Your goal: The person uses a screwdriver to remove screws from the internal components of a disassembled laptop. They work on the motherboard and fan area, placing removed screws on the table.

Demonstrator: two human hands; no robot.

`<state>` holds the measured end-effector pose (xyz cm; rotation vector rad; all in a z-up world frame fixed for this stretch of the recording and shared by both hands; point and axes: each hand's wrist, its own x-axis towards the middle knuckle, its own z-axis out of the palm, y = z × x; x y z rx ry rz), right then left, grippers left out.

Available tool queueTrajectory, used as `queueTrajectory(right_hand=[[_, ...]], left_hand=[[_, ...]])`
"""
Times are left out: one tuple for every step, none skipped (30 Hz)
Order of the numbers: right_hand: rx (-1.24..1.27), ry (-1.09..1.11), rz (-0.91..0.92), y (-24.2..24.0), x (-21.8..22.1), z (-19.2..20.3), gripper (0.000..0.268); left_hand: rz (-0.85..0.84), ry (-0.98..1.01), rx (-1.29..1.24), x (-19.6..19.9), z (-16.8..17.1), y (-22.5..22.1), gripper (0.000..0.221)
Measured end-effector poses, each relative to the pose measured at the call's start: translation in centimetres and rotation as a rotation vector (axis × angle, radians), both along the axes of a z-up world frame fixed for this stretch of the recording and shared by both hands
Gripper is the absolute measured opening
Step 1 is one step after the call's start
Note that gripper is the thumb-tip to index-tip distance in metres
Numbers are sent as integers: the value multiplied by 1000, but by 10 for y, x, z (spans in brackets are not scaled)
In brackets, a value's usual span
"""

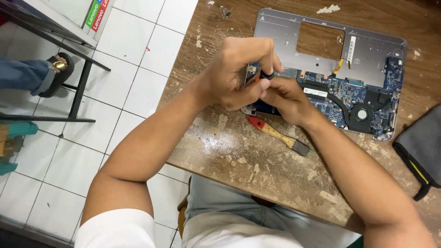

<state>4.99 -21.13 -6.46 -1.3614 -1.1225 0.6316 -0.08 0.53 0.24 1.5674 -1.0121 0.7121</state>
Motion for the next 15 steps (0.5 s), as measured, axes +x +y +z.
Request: queueTrajectory(right_hand=[[0,-2,0,0,-1,-1,23],[9,2,19,1,-1,-1,29],[17,6,37,2,-2,-2,38],[18,4,39,4,-3,0,38],[21,41,-6,5,-5,2,38],[22,80,-52,6,-7,4,43],[20,80,-50,8,-7,9,43],[16,28,-76,11,-8,14,27],[11,-24,-101,13,-9,19,13],[11,-23,-100,11,-7,15,13],[14,-60,-82,10,-5,11,15],[19,-97,-63,9,-3,7,24],[21,-96,-61,10,-3,8,24],[27,-79,-39,8,-4,10,27],[33,-61,-18,6,-5,10,31]], left_hand=[[0,-2,0,0,0,0,40],[0,5,19,0,0,1,33],[-1,11,37,1,0,1,27],[1,9,38,3,-5,0,27],[8,6,43,5,-10,-1,15],[14,6,47,7,-15,-3,8],[16,7,45,6,-10,-4,8],[25,-19,53,4,-5,-5,15],[33,-44,62,3,0,-6,30],[34,-43,62,3,-1,-6,30],[47,-44,64,4,-1,-6,29],[61,-44,69,4,-1,-5,29],[63,-44,71,4,2,-3,29],[56,-55,49,4,4,-3,27],[48,-67,27,4,6,-3,25]])
